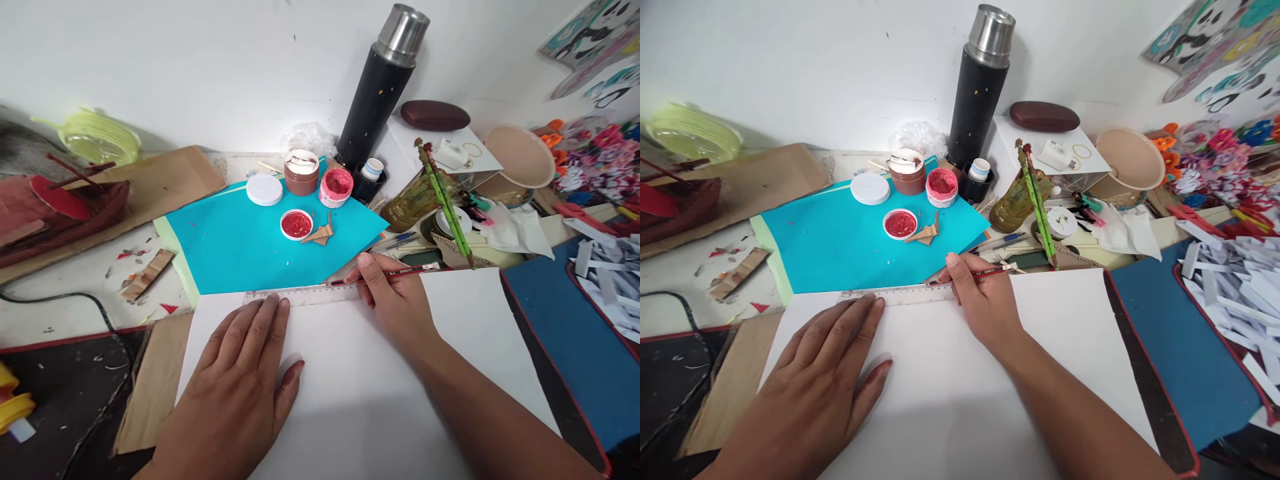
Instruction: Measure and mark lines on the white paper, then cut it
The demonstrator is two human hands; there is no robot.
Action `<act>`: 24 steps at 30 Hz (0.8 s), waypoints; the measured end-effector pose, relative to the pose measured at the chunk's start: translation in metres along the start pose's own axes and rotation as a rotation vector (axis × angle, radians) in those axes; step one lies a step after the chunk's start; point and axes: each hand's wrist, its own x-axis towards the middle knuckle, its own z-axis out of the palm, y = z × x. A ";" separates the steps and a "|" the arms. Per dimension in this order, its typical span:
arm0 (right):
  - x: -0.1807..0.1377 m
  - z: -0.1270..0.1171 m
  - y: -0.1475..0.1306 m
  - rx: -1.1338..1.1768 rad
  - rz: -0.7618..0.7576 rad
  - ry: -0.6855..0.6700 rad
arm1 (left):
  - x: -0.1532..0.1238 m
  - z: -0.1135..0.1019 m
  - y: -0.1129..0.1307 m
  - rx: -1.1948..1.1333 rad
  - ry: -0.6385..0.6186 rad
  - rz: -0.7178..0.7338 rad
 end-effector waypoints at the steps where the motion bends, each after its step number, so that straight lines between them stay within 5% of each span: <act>1: 0.000 0.000 0.000 -0.001 -0.001 0.001 | 0.000 0.000 0.000 -0.005 0.001 -0.003; 24: 0.000 0.000 0.001 -0.058 -0.013 0.007 | -0.003 0.007 0.005 0.043 0.079 -0.050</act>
